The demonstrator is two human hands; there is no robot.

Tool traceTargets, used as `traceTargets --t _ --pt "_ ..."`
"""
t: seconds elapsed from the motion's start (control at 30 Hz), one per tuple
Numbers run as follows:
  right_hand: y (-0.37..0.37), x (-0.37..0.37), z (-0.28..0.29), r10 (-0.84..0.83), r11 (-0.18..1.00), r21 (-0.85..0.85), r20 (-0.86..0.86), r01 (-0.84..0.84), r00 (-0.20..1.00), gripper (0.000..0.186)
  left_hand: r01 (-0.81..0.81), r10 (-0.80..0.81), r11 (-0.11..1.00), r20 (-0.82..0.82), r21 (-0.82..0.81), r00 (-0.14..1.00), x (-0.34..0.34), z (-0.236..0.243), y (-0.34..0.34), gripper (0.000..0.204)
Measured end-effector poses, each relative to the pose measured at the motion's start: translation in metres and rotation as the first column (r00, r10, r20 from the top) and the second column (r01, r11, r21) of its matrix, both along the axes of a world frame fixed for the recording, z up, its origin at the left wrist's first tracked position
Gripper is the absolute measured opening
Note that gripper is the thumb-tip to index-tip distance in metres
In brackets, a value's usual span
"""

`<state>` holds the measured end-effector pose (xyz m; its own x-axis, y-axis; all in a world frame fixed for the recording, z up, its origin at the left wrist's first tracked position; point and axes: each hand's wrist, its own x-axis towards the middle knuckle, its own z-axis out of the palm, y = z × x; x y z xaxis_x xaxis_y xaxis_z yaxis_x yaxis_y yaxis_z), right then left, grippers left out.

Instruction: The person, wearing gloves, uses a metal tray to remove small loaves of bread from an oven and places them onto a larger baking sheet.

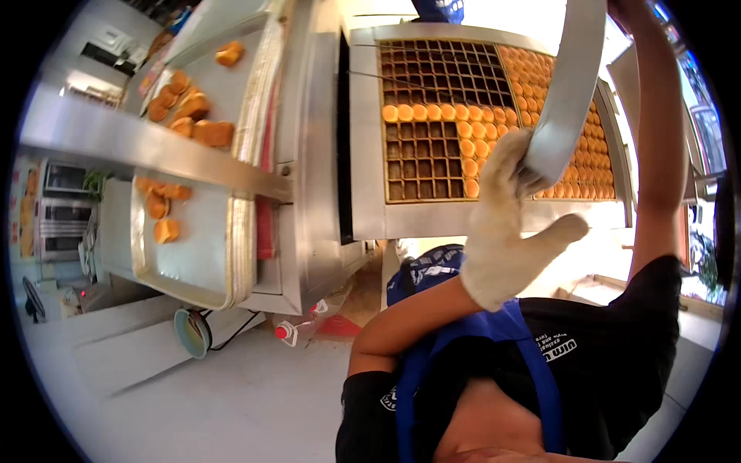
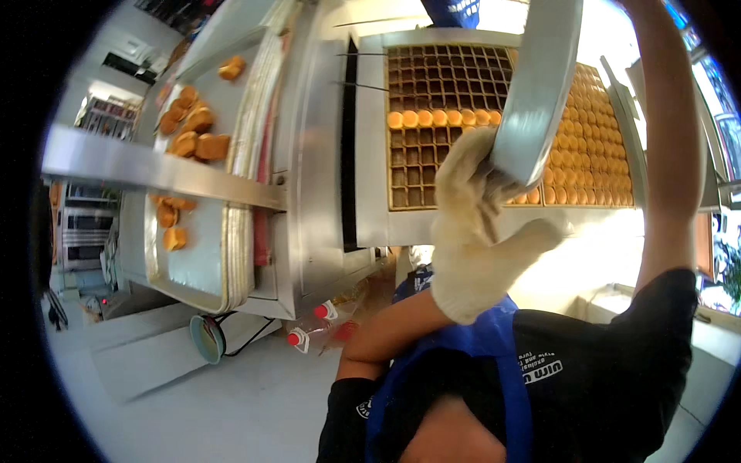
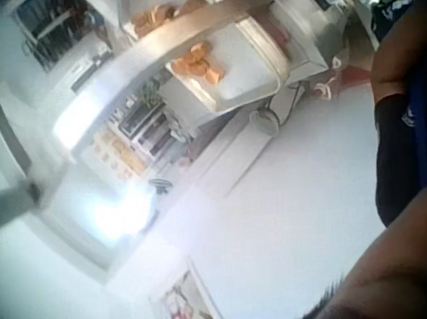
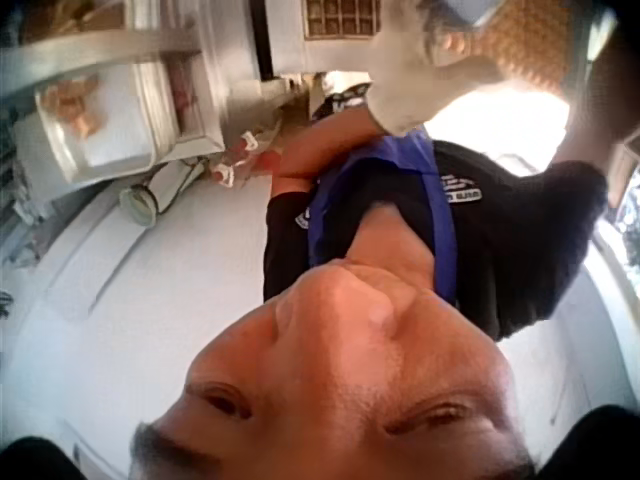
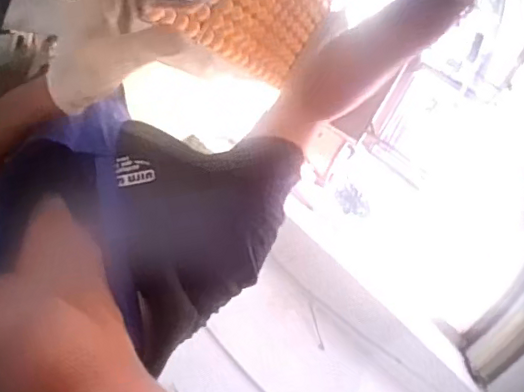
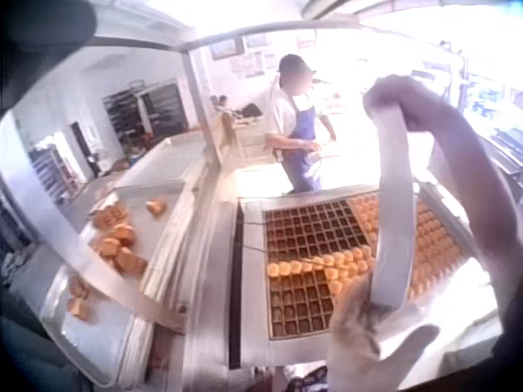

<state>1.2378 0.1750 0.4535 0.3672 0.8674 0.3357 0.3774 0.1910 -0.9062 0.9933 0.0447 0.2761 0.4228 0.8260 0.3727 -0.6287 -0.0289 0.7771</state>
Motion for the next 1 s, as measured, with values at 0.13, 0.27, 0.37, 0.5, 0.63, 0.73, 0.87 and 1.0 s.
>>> traceTargets --t 0.13,0.27,0.37,0.5,0.63,0.73,0.87,1.0 --pt "-0.118 0.026 -0.223 -0.284 0.93 -0.277 -0.129 0.24 0.95 0.032 -0.307 0.175 0.941 -0.568 -0.144 0.804 -0.026 -0.076 -0.012 0.073" --pt "-0.184 -0.069 -0.365 -0.434 0.844 -0.522 -0.53 0.123 0.729 0.027 -0.528 0.201 0.786 -0.673 -0.323 0.711 -0.066 -0.185 0.008 0.04" --pt "-0.166 -0.12 -0.415 -0.49 0.838 -0.535 -0.656 0.104 0.574 0.027 -0.608 0.185 0.739 -0.779 -0.292 0.599 -0.089 -0.208 0.041 0.032" --pt "-0.145 -0.132 -0.438 -0.507 0.819 -0.57 -0.666 0.066 0.547 0.029 -0.597 0.161 0.754 -0.804 -0.275 0.573 -0.099 -0.227 0.081 0.026" --pt "-0.121 -0.123 -0.443 -0.549 0.775 -0.629 -0.632 0.051 0.547 0.029 -0.582 0.15 0.768 -0.807 -0.269 0.571 -0.092 -0.229 0.102 0.029" --pt "-0.11 -0.118 -0.443 -0.54 0.781 -0.622 -0.618 0.065 0.571 0.029 -0.587 0.138 0.748 -0.794 -0.308 0.592 -0.089 -0.235 0.111 0.027" --pt "-0.102 -0.114 -0.44 -0.566 0.759 -0.647 -0.594 0.078 0.572 0.029 -0.579 0.121 0.736 -0.773 -0.351 0.623 -0.087 -0.236 0.117 0.026" --pt "-0.092 -0.115 -0.438 -0.562 0.752 -0.655 -0.58 0.073 0.59 0.03 -0.587 0.138 0.732 -0.767 -0.348 0.627 -0.086 -0.237 0.124 0.029"
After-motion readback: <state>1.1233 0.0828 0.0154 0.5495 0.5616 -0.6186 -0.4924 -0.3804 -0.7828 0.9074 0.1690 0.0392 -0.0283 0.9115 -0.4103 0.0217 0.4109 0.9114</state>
